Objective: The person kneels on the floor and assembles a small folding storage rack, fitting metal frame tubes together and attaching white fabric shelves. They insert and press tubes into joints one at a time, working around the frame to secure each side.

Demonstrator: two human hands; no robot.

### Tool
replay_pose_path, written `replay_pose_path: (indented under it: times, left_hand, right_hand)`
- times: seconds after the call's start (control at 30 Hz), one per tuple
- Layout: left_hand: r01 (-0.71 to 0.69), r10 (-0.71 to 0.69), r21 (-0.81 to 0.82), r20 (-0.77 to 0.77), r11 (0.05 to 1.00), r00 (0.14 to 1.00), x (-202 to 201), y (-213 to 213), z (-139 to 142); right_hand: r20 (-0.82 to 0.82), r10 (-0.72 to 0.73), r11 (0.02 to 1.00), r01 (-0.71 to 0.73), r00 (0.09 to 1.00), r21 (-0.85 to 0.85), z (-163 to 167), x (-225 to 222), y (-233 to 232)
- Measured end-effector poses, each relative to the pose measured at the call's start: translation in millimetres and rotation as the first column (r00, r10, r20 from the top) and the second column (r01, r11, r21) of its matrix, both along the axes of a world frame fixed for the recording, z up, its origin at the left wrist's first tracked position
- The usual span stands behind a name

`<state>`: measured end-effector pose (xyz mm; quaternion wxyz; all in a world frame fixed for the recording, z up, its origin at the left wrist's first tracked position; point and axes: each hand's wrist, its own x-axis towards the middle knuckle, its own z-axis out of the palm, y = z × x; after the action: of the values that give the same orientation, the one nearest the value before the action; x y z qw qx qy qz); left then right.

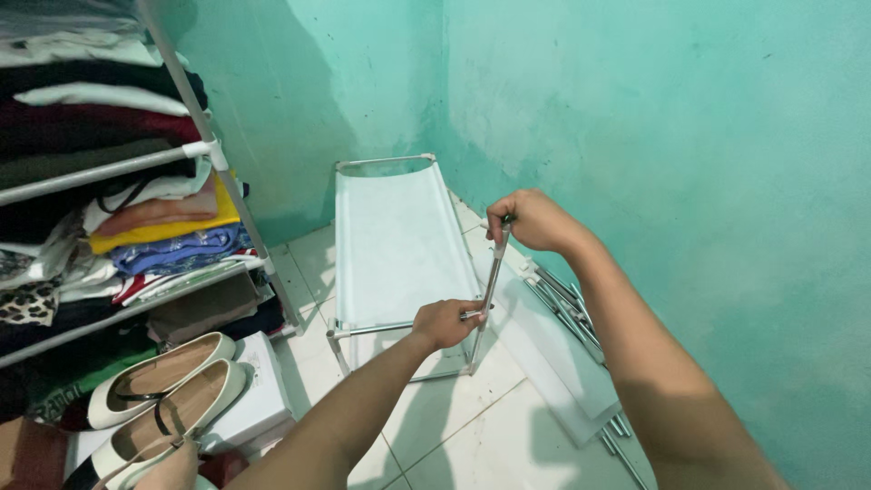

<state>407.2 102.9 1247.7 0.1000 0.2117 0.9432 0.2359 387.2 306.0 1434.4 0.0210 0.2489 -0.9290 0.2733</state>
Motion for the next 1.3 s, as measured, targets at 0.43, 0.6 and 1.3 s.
replay_pose_path:
  times: [0.43,0.6,1.3]
  left_hand:
    - [-0.003,0.003,-0.002,0.013,1.0,1.0,-1,-1,1]
    - [0.0,-0.001,0.031,0.018,1.0,1.0,0,-1,2]
    - [-0.007,0.006,0.016,0.032,1.0,0.999,4,-1,4]
  right_hand:
    - [-0.141,-0.257,0.932,0.283,0.956,0.225,38,29,-8]
    - [0.176,-0.324,0.933,0.283,0.93,0.221,44,41,-20]
    - [0.188,-0.172,0.984,0.16,0.967,0.076,4,13,-16]
